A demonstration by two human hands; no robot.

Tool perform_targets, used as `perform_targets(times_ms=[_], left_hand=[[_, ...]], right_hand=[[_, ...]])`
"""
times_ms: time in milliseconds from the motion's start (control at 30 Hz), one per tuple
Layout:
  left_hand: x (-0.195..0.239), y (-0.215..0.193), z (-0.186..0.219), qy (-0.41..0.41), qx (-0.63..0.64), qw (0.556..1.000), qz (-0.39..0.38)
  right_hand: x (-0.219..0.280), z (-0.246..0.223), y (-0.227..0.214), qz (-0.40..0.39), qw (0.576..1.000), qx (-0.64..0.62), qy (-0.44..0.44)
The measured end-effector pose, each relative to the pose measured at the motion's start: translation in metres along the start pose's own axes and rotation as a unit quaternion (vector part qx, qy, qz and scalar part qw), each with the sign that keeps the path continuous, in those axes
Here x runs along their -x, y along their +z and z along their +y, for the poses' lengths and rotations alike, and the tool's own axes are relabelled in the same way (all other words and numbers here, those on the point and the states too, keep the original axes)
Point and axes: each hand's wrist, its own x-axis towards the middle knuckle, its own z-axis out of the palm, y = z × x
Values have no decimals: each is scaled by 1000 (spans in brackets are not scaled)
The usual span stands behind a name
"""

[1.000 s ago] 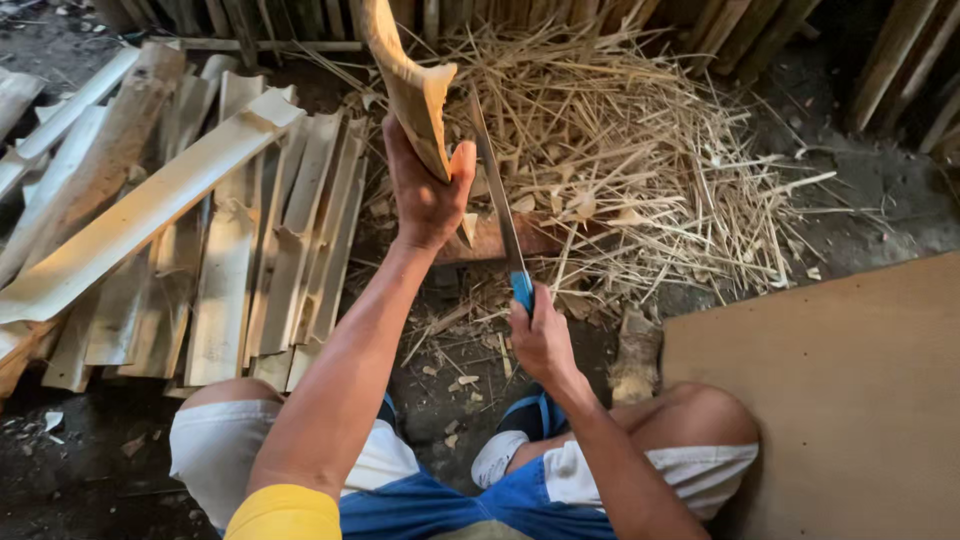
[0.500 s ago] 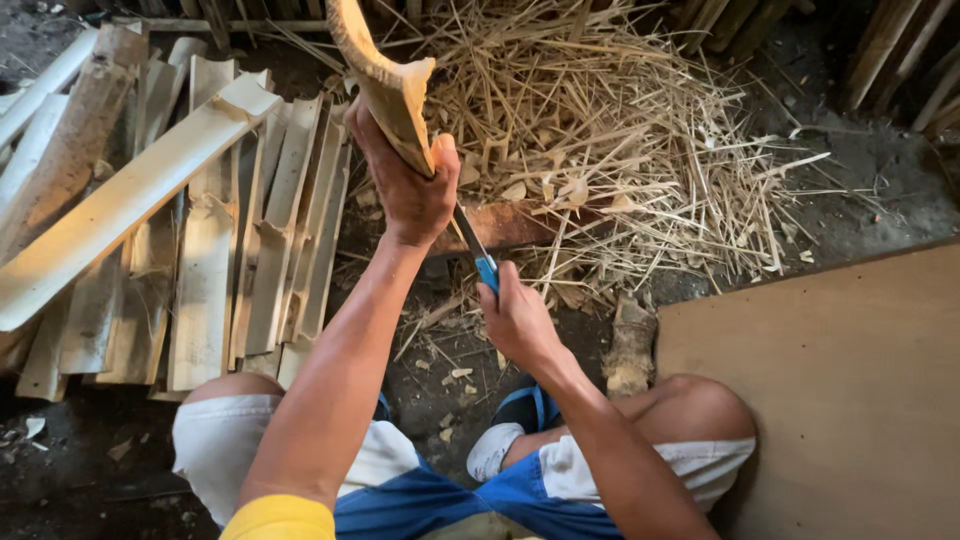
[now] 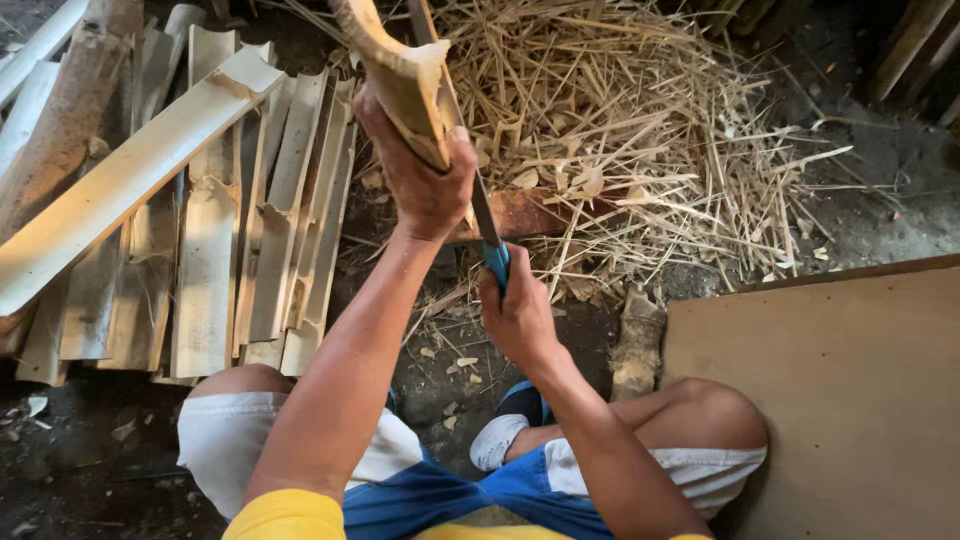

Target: The person sits on the ground and uses a knife to shave and shape a piece of wood. They repeatedly scrape the surface to remove thin layers, rotating the wood to work on different sides.

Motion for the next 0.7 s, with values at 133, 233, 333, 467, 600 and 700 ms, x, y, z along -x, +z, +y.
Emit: perform_targets(times_ms=[133, 233, 333, 467, 600, 700], left_hand=[[-3, 5, -4, 5, 8, 1000, 5], [-5, -2, -6, 8, 33, 999, 2], [-3, -7, -9, -4, 16, 1000, 7], [-10, -6, -11, -14, 33, 999, 3], [-14, -2, -14, -16, 31, 999, 2], [-14, 7, -13, 3, 31, 999, 11]], right_hand=[[-20, 93, 56, -41, 988, 127, 78], [-28, 129, 61, -79, 981, 146, 99], [-37, 96, 41, -90, 982, 110, 125], [-61, 27, 1, -19, 999, -15, 42], [-70, 49, 20, 95, 991, -59, -74], [-67, 105, 68, -46, 988, 117, 92]])
